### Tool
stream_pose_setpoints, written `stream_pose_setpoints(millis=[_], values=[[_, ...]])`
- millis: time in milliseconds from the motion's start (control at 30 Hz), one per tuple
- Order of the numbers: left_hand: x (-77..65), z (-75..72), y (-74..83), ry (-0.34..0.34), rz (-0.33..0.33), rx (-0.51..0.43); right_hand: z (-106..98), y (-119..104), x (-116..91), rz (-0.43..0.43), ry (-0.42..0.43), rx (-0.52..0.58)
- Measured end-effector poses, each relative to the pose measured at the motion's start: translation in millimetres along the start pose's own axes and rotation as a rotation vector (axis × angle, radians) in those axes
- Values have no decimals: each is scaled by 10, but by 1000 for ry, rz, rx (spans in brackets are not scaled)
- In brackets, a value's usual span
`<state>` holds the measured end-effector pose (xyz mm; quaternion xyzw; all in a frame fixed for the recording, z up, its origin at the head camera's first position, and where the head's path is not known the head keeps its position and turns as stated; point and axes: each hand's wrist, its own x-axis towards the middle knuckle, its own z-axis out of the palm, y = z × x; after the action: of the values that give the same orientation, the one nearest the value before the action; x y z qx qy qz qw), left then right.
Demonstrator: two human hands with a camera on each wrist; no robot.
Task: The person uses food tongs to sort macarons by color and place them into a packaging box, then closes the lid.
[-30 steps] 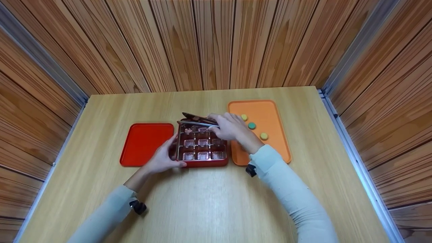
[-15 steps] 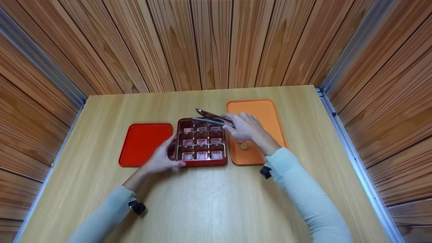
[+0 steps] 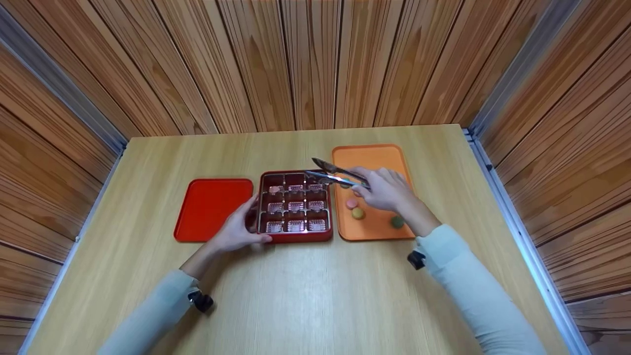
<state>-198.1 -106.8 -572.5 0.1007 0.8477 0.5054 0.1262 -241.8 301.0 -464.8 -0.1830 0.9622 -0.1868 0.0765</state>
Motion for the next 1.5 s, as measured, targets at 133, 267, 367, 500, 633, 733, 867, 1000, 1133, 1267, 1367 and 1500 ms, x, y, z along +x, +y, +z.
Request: stream_pose_setpoints(millis=[133,267,367,500,633,733,867,1000,1133,1267,1367,1500], values=[[2,-2,0,1,2,-4,-33,84,-96,0,4,11],[-5,-1,-8,2,7,-4,-69,161,-182,5,8,30],[-10,2,-2,-1,4,0,-95,207,-242,8,9,22],[-17,4,10,-4,-5,-3,-122,269,-309,6,15,-8],[-17,4,16,-3,-4,0,-158,347,-372,7,13,-26],[-17,5,13,-3,-1,4,-183,410,-417,0,5,-34],[-18,4,7,-2,6,1,-188,480,-462,0,2,-48],[-10,0,5,-4,11,0,-168,521,-502,19,-3,-67],[-3,-2,-6,-1,10,6,-140,539,-521,42,-24,-69],[-3,6,-21,4,2,23,-105,550,-514,64,-44,-71],[-6,6,-18,7,-3,27,-73,564,-498,75,-58,-72],[-13,2,4,8,-4,28,-48,578,-480,89,-81,-61]])
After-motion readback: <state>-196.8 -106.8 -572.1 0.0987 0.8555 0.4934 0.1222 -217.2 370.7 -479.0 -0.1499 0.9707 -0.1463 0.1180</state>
